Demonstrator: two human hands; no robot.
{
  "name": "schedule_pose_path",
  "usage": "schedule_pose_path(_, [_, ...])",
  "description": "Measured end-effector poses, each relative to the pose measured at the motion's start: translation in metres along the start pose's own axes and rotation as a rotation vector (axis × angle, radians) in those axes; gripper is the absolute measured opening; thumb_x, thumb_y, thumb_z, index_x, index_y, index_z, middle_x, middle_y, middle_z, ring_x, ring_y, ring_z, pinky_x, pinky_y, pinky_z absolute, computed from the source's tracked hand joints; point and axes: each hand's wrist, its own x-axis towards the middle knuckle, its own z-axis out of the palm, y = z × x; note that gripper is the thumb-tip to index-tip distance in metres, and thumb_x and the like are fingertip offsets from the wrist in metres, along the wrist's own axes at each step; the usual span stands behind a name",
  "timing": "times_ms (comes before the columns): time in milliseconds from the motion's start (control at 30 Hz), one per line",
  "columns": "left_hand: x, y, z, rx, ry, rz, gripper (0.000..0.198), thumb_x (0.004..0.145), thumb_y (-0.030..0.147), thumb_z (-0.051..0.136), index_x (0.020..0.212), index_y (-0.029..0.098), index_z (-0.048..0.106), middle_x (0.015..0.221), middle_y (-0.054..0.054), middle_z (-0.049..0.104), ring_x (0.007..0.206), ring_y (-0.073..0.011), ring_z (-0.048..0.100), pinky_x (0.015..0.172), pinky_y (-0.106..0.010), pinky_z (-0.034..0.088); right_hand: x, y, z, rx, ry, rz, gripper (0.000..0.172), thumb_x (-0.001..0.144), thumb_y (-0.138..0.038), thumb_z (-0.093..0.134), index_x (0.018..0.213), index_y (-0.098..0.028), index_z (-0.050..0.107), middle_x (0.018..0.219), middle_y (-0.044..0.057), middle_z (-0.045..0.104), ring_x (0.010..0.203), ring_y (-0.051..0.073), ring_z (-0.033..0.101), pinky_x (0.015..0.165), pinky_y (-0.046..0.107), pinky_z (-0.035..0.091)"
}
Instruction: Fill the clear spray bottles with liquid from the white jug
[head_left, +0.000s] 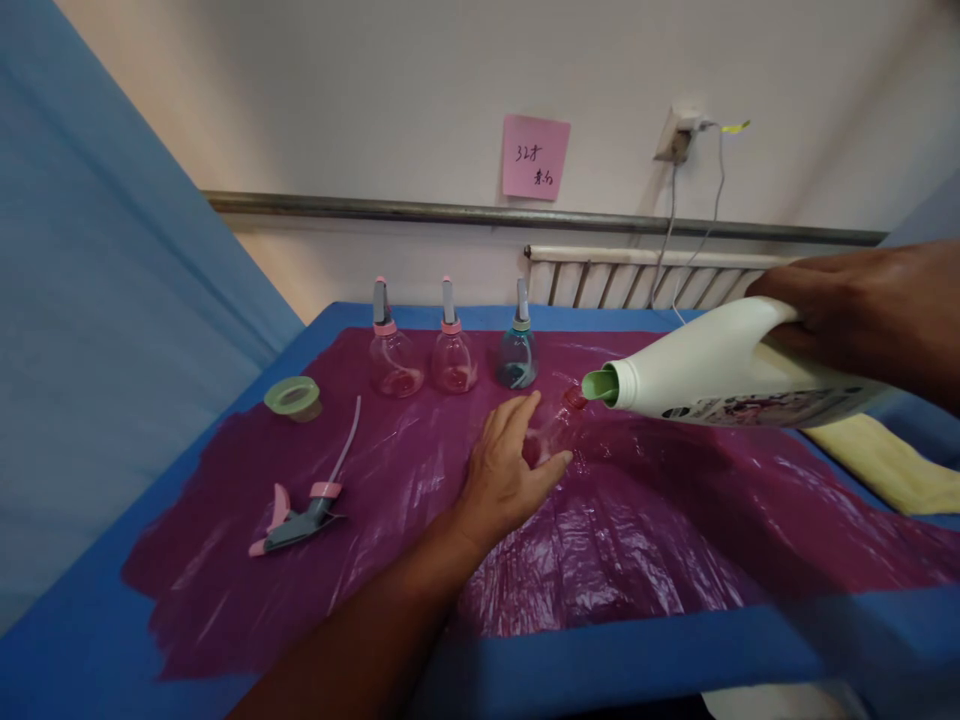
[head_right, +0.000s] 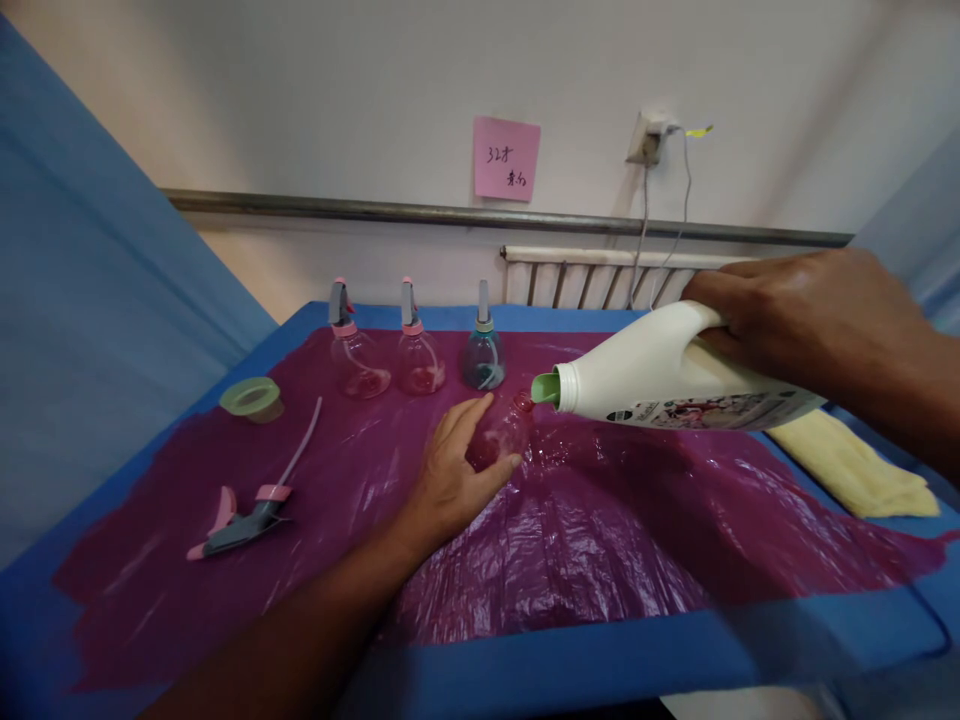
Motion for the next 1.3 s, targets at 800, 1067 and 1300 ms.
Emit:
schedule_pose_path(800, [0.0005,0.0001,-0.0005,0.010,0.003,0.007,0.080,0.099,0.036,0.087,0.171,0.026,0.053,0.165,-0.014,0.064,0.155,-0.0361,0.063,0.135,-0.061,0.051,0.0006,0.0001,0.0009,0.008,-0.021,0.015,0.028,0.093,-0.048,0.046,0.101,-0.030,0.067,0.100,0.005,0.081,0.075,0.027,0.069,0.058,0.034,0.028])
schedule_pose_path(1067, [0.0004,0.0010,-0.0015,0.004,-0.015,-0.008,0.081,0.099,0.036,0.087,0.171,0.027,0.052,0.166,-0.015,0.063,0.156,-0.0373,0.062,0.135,-0.063,0.050,-0.0001,-0.0017,-0.0029,-0.026,0.021,-0.030,0.027,0.095,-0.044,0.048,0.100,-0.028,0.069,0.098,0.006,0.081,0.071,0.026,0.067,0.057,0.034,0.026])
schedule_pose_path(1300, [0.0017,0.0019,-0.0014,0.013,-0.018,-0.008,0.082,0.098,0.036,0.088,0.171,0.027,0.053,0.165,-0.015,0.063,0.156,-0.0373,0.062,0.135,-0.062,0.051,-0.0009,0.0008,-0.0021,-0.030,0.043,-0.045,0.028,0.095,-0.044,0.046,0.100,-0.029,0.068,0.097,0.004,0.082,0.072,0.026,0.069,0.056,0.033,0.027])
